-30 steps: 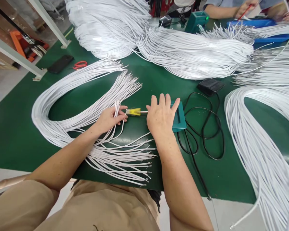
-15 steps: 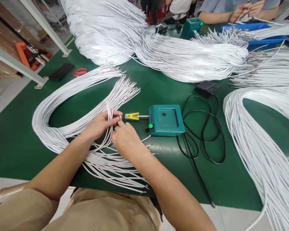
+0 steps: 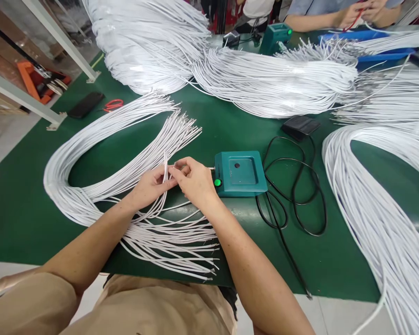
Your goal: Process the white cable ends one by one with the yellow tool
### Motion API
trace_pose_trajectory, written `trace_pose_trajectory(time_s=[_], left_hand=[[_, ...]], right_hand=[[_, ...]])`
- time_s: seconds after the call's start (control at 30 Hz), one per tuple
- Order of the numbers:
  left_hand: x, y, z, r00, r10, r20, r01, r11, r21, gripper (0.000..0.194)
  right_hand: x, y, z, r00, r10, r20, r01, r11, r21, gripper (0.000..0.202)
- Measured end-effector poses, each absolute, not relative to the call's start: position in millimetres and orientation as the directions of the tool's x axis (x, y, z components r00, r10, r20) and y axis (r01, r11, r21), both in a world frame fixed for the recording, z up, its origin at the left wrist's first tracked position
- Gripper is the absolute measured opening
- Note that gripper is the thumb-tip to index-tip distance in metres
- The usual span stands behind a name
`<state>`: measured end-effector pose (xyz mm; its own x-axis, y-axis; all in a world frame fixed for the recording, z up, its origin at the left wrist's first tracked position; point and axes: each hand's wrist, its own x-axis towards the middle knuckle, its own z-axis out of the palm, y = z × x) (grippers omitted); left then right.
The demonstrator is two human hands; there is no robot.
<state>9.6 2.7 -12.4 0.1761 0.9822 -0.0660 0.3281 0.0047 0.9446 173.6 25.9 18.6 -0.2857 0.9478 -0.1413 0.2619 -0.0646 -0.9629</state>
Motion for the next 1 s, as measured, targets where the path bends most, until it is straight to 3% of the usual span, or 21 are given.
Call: trace_pose_trajectory(time_s=[0.13,0.33,0.47,0.73,1.0], left_hand=[[9.9,1.3,-9.3,0.155,0.982,-0.106,0.150,0.083,0.985,0.053],[8.0,3.1,-7.0,0.025,0.999,-0.037,0.096,0.034,0.995,0.024],[12.0,2.2,-6.6,0.007,0.999,-0.039,0.087,0.038,0.996,0.035],[16.1,0.3,-5.2,0.015,0.997,-0.077,-0.062,0.078,0.995,0.038],[20.5,-2.3,-2.6,0.069,0.994,-0.079,-0.085,0.085,0.993,0.040]], right_hand=[[171.4,25.9,9.7,-0.282,0.954,-0.105,0.114,-0.075,-0.991,0.018],[171.0,26.9,12.4,-0.244,0.961,-0.126,0.072,-0.111,-0.991,0.017],[170.2,25.4,16.9,-0.231,0.963,-0.138,0.028,-0.135,-0.990,0.017],[170.6,25.9,20.1,-0.305,0.918,-0.252,-0.212,-0.324,-0.922,0.019],[172.2,27.4,18.2,-0.399,0.859,-0.320,-0.319,-0.458,-0.830,0.018]])
